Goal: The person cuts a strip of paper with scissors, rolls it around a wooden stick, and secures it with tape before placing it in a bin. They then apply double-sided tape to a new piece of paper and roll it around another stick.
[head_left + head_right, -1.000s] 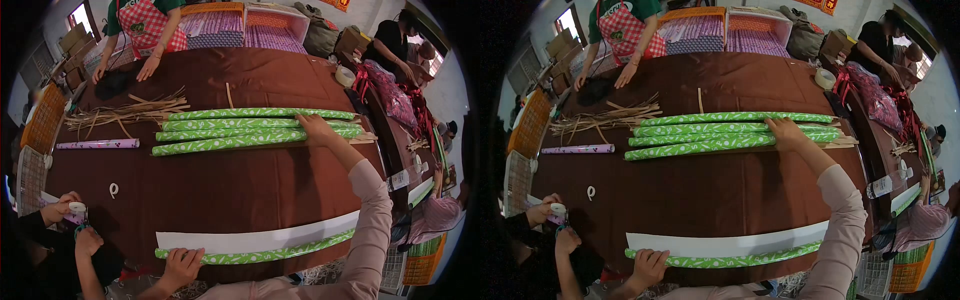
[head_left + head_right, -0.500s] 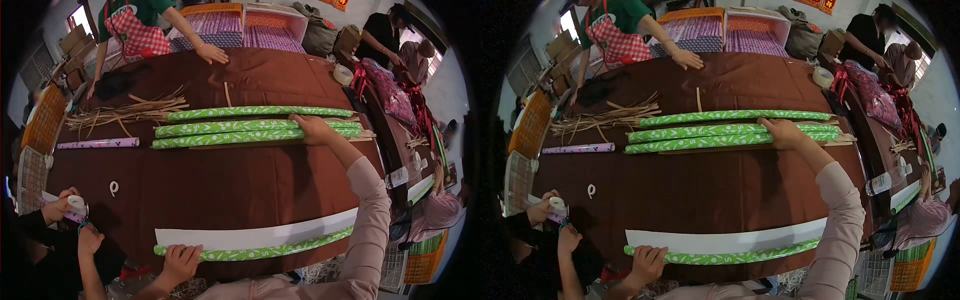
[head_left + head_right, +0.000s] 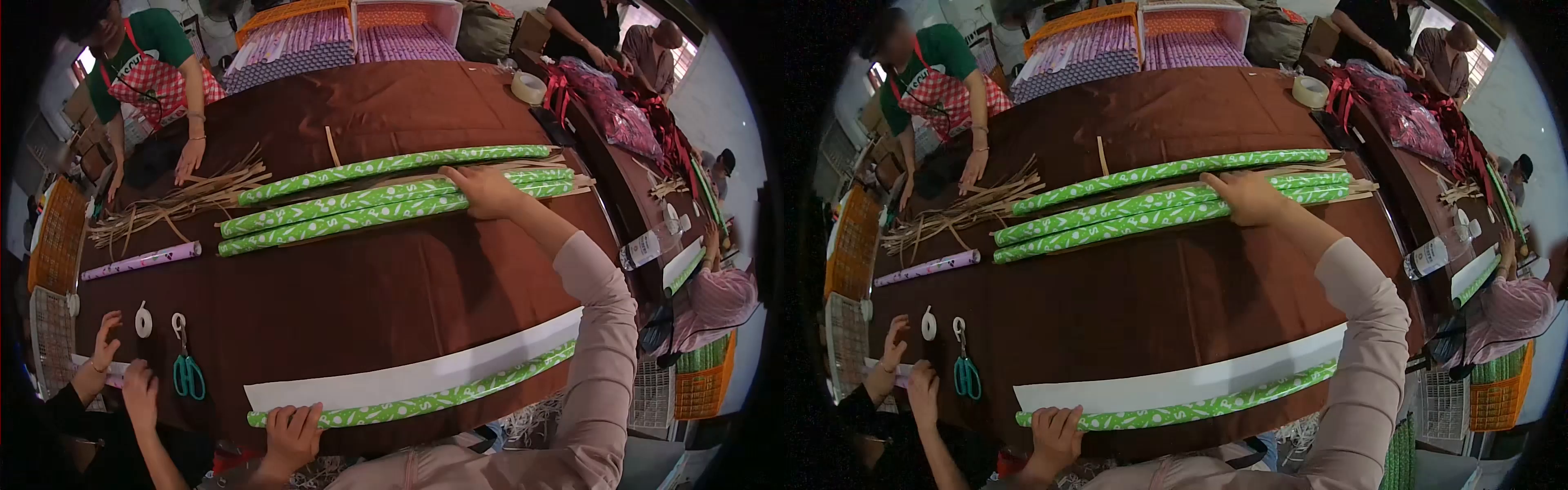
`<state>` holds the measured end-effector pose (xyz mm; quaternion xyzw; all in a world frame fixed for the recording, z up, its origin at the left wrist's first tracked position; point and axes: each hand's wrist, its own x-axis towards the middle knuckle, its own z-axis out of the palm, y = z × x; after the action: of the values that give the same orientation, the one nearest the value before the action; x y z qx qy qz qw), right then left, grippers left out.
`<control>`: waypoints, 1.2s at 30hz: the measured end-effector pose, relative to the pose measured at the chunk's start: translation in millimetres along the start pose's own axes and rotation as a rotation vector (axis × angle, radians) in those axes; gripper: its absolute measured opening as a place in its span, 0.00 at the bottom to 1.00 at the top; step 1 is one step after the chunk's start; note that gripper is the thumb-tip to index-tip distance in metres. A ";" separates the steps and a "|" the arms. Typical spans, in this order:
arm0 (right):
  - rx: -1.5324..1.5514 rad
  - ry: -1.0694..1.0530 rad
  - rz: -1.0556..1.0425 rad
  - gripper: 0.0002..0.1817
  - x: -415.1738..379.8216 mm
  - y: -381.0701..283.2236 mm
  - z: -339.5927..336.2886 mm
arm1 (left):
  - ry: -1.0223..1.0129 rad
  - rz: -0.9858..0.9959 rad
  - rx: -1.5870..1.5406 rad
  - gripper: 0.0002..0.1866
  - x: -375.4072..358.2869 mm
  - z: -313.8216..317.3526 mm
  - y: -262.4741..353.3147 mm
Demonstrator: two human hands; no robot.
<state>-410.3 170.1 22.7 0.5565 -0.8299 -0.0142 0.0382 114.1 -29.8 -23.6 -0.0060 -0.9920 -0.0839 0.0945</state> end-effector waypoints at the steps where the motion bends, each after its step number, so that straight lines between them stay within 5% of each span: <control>1: 0.000 -0.002 0.002 0.42 -3.7 -3.0 -1.5 | -0.001 0.002 -0.002 0.20 -0.3 1.4 0.2; 9: 0.105 -0.093 0.111 0.46 -48.9 -48.2 -26.6 | 0.061 0.028 0.009 0.23 0.8 3.9 0.1; 11: 0.147 0.072 0.047 0.46 -63.7 -54.4 -12.0 | 0.063 0.032 0.007 0.24 -0.6 7.6 -2.2; 12: 0.188 -0.093 0.154 0.44 -67.2 -68.9 -25.8 | 0.070 0.034 0.006 0.24 -2.1 9.6 -2.6; 16: 0.268 -0.038 0.003 0.48 -93.8 -72.4 -14.8 | 0.082 0.064 0.036 0.24 0.5 4.0 -1.1; 19: 0.327 0.020 -0.002 0.29 -111.5 -56.7 -9.1 | 0.089 0.054 0.022 0.25 0.4 5.0 -0.8; 24: 0.402 0.029 -0.044 0.24 -123.9 -49.9 -5.2 | 0.056 0.041 0.032 0.23 1.6 2.7 -0.2; 36: 0.683 -0.098 0.205 0.44 -135.1 -40.6 -20.7 | -0.023 0.041 0.009 0.18 1.3 -2.8 -0.5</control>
<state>-320.2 280.0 34.2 0.4498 -0.8389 0.2414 -0.1887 113.3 -30.8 -20.8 -0.0269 -0.9930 -0.0774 0.0851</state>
